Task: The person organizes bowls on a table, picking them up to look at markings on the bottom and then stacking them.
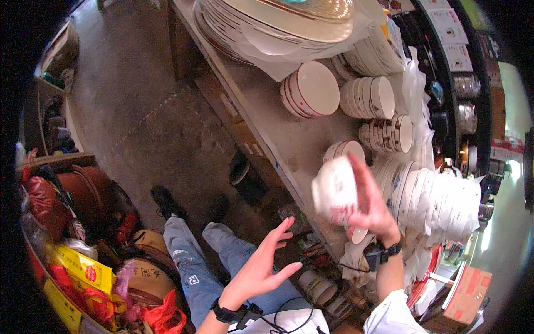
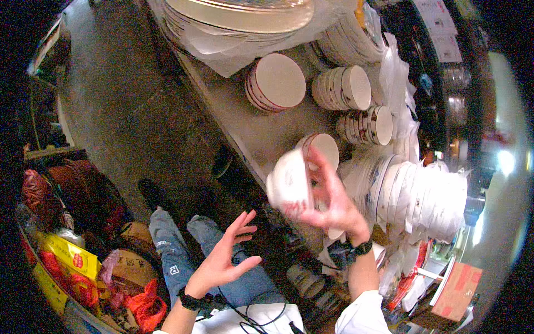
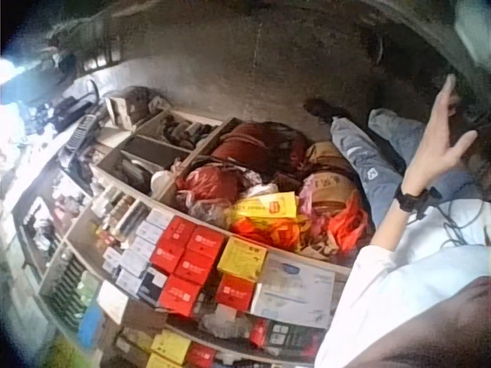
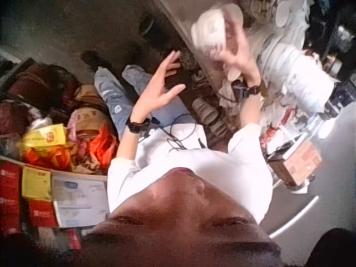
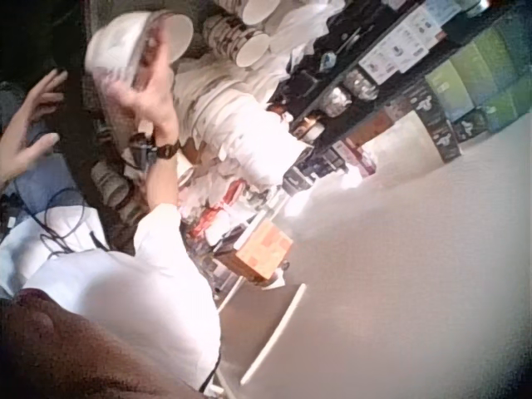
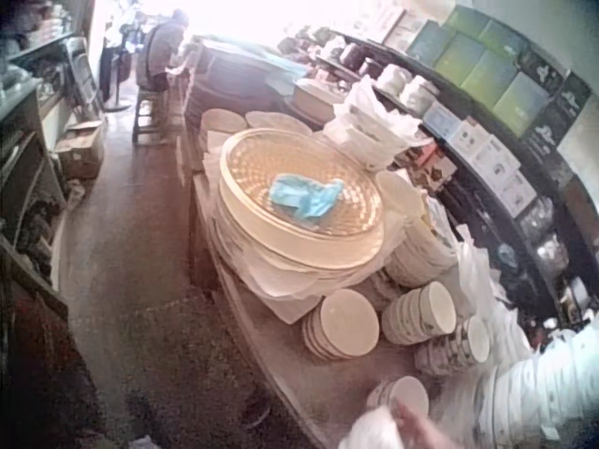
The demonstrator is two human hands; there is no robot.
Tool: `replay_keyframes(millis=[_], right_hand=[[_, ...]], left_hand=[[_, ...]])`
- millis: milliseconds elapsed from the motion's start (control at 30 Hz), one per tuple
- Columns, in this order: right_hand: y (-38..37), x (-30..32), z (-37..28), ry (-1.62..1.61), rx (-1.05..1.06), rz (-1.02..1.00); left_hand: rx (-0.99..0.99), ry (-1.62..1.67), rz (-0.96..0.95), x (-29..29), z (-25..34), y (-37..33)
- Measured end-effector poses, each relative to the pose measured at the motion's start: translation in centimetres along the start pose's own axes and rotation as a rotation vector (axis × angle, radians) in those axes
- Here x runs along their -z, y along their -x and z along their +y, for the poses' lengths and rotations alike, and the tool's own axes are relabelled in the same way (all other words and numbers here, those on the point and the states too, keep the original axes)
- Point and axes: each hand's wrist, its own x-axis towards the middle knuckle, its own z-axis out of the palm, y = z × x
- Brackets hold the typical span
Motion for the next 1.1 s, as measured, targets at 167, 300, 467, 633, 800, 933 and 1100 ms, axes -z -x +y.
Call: replay_keyframes(millis=[167, 300, 467, 633, 800, 933, 1100], right_hand=[[-5.2, 2.3, -4.5, 0.242, 0.221, 0.159], [-8.8, 2.9, -6.4, 0.523, 0.281, 0.199], [-12.1, 3.7, -6.7, 0.86, 0.325, 0.187], [-13.8, 3.9, -6.1, 0.831, 0.34, 0.162], [-15.1, 3.5, -5.6, 0.88, 0.334, 0.142], [-15.7, 2.8, -4.5, 0.843, 0.289, 0.127], [-16.7, 2.9, -3.6, 0.933, 0.311, 0.089]], left_hand=[[0.027, -0.032, 0.011, 0.9, -0.8, 1.2], [0.059, -0.054, 0.011, 1.1, -0.8, 1.5], [0.068, -0.101, 0.015, 1.6, -1.0, 1.7], [0.074, -0.105, 0.033, 2.6, -0.7, 1.8], [0.1, -0.142, 0.029, 3.1, -1.1, 1.7], [0.121, -0.121, 0.034, 3.0, -0.9, 1.5], [0.142, -0.089, 0.055, 3.1, -0.8, 1.4]])
